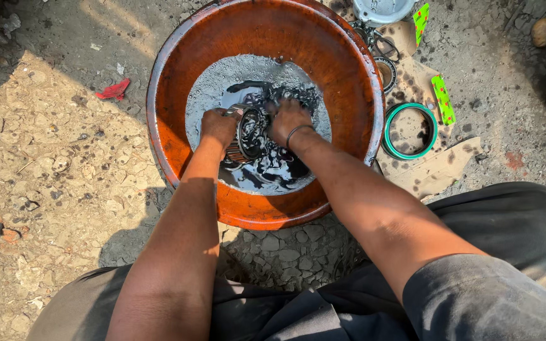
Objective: The person washes several mechanical parts, including a green ring and a metal bearing, in a large orange basin filled with soapy water. They scrub the parts by hand, rinse them in the basin, and place the cleaned items on a nearby piece of cardboard.
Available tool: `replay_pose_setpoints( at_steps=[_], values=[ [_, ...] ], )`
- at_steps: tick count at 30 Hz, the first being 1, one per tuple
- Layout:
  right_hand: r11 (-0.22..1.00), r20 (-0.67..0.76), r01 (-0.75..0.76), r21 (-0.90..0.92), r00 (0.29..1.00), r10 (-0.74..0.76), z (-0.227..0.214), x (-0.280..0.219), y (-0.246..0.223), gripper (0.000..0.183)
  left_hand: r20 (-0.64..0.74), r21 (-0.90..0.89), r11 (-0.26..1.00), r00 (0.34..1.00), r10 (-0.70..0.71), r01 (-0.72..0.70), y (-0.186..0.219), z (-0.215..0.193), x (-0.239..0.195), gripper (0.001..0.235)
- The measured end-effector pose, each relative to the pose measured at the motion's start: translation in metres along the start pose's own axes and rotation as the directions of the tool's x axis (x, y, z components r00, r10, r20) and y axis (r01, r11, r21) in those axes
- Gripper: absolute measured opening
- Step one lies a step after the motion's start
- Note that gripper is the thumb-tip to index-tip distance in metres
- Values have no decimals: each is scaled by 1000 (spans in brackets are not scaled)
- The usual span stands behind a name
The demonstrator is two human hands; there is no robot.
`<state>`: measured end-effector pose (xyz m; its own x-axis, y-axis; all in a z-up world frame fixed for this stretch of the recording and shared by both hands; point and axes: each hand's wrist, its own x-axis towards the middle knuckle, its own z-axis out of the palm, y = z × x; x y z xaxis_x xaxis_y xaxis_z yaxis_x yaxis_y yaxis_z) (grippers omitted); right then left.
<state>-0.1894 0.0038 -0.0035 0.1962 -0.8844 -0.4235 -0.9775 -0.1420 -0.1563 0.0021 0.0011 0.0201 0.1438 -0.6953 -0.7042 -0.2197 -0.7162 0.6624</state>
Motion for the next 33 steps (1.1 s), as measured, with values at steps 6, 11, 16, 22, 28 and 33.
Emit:
replay_pose_setpoints(
  at_steps=[6, 11, 16, 22, 28, 33],
  values=[
    [1000, 304, -24, -2, 952, 23, -3, -14, -15, 42, 141, -202, 973, 986, -85, 113, 4, 1, -11, 35],
    [987, 90, -157, -32, 983, 159, -22, -5, -1, 50, 235, -197, 961, 961, -144, 192, 1, 4, -10, 44],
    [999, 88, -53, 8, 995, 52, 55, -20, 4, 39, 125, -4, 992, 984, -127, 128, -19, 12, 16, 63],
    [431, 51, -64, 900, 998, 41, 67, 32, 14, 13, 253, -513, 836, 965, -68, 194, -55, 13, 47, 53],
    [-129, -127, 118, 985, 990, -67, -27, 20, -61, 6, 217, -750, 602, 962, -167, 274, -67, 25, 67, 33],
    [685, -804, 659, 311, 566, -179, -45, -29, -87, 24, 86, -396, 917, 996, -26, 58, -48, 45, 63, 36]
  ],
)
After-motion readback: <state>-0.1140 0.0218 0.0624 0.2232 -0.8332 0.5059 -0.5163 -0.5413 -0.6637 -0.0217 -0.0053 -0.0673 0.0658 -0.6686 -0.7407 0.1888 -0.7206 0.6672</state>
